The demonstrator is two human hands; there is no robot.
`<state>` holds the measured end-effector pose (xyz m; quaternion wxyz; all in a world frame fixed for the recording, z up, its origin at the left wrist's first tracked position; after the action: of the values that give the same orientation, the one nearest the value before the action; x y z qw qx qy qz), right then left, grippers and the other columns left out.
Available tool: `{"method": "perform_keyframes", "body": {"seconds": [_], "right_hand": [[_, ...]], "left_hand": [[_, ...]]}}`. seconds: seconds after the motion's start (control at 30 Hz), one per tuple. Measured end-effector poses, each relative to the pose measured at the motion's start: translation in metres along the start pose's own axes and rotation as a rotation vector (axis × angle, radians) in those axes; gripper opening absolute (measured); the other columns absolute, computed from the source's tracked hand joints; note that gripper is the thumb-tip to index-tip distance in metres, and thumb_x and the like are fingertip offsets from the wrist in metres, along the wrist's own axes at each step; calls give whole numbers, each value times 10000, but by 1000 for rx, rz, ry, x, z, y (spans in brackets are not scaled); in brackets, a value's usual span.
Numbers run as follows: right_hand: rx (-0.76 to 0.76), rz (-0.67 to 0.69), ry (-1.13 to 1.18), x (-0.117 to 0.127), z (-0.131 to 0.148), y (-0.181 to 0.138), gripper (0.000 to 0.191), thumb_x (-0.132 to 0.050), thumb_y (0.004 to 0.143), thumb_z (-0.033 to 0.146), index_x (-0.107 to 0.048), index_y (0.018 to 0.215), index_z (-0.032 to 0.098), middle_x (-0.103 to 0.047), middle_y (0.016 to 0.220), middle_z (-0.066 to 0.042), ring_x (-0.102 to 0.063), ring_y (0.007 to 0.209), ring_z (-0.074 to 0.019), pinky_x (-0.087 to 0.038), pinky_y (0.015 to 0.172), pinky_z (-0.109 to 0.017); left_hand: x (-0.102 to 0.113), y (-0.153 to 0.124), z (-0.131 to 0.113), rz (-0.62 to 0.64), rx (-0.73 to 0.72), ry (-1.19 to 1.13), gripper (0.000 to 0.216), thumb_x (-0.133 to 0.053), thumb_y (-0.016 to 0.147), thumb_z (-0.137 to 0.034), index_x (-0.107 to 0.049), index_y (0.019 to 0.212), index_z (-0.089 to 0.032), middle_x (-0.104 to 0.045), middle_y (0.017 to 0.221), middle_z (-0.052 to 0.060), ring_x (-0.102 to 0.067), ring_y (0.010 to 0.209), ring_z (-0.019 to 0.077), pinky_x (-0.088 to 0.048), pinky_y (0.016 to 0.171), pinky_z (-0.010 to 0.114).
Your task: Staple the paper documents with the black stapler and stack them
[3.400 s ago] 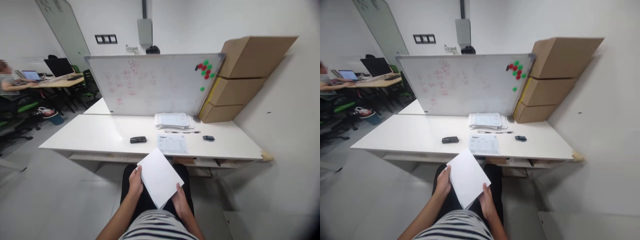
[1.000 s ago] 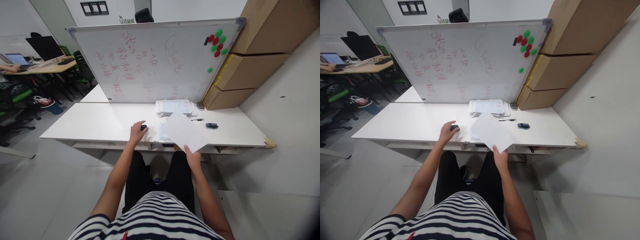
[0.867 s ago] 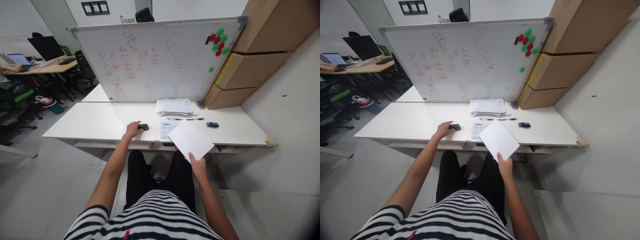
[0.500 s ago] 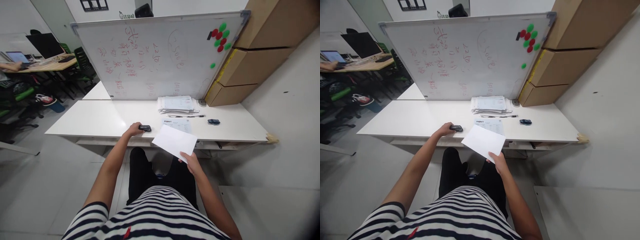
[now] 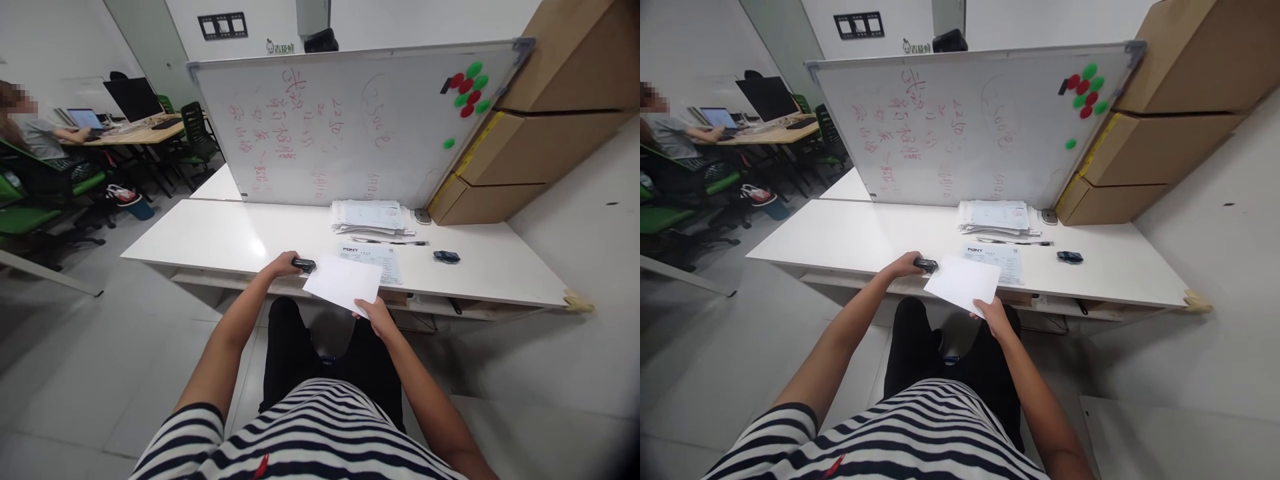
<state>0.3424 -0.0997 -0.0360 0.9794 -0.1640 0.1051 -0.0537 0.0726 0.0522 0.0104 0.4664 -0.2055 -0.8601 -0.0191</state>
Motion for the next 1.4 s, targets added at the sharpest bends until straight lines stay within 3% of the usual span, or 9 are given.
{"method": "perform_keyframes", "body": {"seconds": [0.3,0.63,0.93,1.07,1.2,1.3,1.4], "right_hand": [[-20,-47,36,15,-4,-3,312,-747,586,258,-628,835,114,-665,654,-12,-576,461,-144,-444,426,-262],[-58,-20,138,4,-24,4,343,-755,586,237,-622,882,126,-664,680,-4,-563,473,-119,-433,414,-231],[-83,-6,94,-10,-15,14,256,-717,591,188,-630,825,131,-667,666,-15,-559,460,-121,-451,392,-232],[-103,4,73,-16,-13,13,228,-697,594,173,-630,806,124,-658,626,-13,-558,435,-118,-440,381,-220],[-114,23,52,-18,-14,9,197,-687,608,186,-631,785,120,-648,581,-16,-559,428,-123,-441,386,-218],[-103,35,42,-18,-17,8,201,-695,616,205,-631,788,123,-649,575,-18,-573,444,-132,-449,391,-220],[-95,16,37,-16,-20,8,217,-702,609,209,-631,797,129,-659,588,-19,-579,443,-137,-456,388,-226]], "left_hand": [[0,-1,2,23,28,-46,342,-709,634,-389,-582,894,-208,-653,961,39,-614,885,241,-478,721,311],[2,-2,2,20,49,-59,365,-732,628,-400,-591,902,-205,-669,945,43,-616,908,249,-480,752,313],[-2,-1,4,46,53,-49,405,-730,607,-426,-597,929,-220,-667,986,42,-612,940,250,-478,746,299],[0,1,-1,135,10,-7,440,-743,582,-412,-621,960,-226,-673,1041,47,-615,957,252,-479,772,302],[8,5,-4,294,69,-78,709,-799,520,-457,-603,1166,-240,-680,1117,77,-644,925,241,-476,758,288],[17,17,-17,259,66,-126,740,-662,665,-620,-540,1286,-235,-623,1255,126,-626,1020,252,-463,821,299],[16,30,-36,72,34,-5,641,-398,828,-684,-571,1241,-226,-576,1323,124,-549,1161,283,-410,947,361]]}}
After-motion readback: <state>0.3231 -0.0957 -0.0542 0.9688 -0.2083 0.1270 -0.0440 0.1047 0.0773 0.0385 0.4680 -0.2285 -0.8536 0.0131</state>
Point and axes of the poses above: each hand's wrist, its own y-axis towards the middle knuckle, its own x-axis out of the back of the hand, z = x × y, the point moved 10 cm from there along y, towards the middle knuckle
